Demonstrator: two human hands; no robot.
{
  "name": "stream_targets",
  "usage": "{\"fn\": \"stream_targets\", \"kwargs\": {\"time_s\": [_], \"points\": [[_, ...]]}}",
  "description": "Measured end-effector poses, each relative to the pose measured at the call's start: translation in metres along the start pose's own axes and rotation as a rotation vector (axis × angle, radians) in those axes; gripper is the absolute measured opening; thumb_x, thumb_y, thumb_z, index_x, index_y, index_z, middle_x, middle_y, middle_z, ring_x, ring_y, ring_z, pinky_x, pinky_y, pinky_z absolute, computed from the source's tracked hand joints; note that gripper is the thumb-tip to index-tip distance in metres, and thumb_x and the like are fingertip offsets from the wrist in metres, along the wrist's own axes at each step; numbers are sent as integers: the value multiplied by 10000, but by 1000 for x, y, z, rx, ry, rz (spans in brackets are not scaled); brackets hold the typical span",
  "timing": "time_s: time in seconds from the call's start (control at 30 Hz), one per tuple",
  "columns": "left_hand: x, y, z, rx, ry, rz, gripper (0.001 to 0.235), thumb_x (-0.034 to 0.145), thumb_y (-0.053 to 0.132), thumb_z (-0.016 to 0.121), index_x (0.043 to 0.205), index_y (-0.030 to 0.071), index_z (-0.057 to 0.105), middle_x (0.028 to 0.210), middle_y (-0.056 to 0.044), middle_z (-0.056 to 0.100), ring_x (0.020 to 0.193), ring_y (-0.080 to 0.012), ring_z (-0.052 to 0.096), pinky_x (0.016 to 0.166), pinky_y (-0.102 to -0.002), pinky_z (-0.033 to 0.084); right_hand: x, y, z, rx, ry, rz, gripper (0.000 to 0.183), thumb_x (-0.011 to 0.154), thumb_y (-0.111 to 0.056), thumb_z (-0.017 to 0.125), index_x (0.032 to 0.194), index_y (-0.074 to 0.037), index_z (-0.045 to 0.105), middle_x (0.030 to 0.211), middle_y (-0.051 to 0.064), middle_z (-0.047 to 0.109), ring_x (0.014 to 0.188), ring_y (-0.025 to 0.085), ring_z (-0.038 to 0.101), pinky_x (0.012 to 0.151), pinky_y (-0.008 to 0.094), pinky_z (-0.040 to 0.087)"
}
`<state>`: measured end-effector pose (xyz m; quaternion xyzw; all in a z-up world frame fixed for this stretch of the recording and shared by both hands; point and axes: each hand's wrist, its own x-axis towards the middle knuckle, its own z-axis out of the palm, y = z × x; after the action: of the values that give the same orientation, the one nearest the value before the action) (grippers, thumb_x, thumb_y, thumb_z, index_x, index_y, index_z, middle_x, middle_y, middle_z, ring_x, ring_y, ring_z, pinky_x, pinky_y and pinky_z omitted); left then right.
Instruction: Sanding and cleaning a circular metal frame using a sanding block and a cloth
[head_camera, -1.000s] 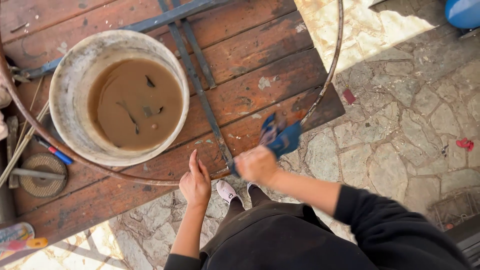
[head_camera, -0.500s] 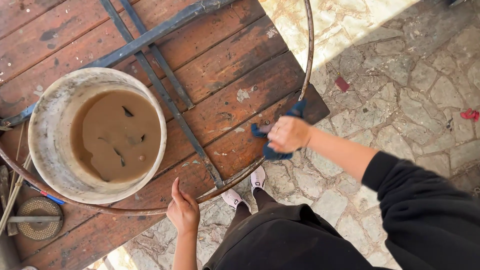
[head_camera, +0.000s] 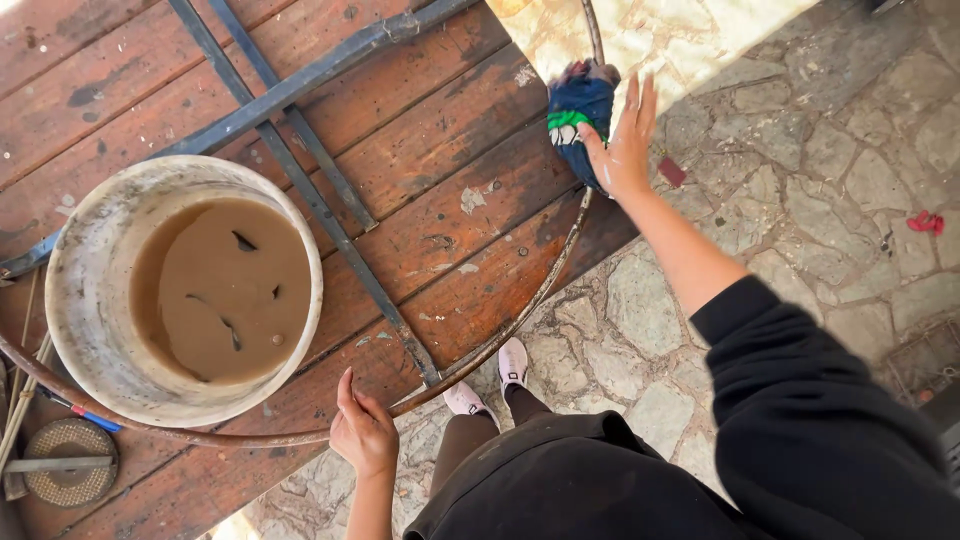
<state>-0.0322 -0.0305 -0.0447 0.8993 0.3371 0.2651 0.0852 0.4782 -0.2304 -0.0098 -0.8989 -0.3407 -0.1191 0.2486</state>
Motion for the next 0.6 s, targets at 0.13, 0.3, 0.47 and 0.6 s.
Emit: {"fn": "stream_targets", "kwargs": {"time_s": [0.13,0.3,0.47,0.6], "points": [[5,4,0,7,28,19,363,1050,11,494,1399,3,595,537,-14,529,437,-225,506,480,-372,439,-25,-11,36,566,-71,539,811,1043,-300,555,1609,-194,-16,1635,209,253,1457,411,329,1193,500,282],[10,7,3,27,51,59,352,1062,45,507,1399,40,606,510,-12,531,424,-239,501,486,-377,440,-101,-106,22,518,72,543,795,989,-63,474,1624,-180,9,1561,311,324,1365,484,423,1168,568,329],[5,3,7,21,53,73,351,1048,81,524,1382,51,626,472,-9,482,384,-209,436,488,-357,421,-202,-243,24,559,133,677,845,1022,-176,468,1587,-68,-151,1659,283,17,1496,454,175,1214,555,209],[5,2,6,11,39,72,376,1058,104,524,1420,20,582,470,18,494,361,-169,427,503,-326,437,-197,-235,27,512,21,743,889,1007,-152,485,1558,-23,-200,1679,202,-151,1554,421,-57,1243,503,68]]}}
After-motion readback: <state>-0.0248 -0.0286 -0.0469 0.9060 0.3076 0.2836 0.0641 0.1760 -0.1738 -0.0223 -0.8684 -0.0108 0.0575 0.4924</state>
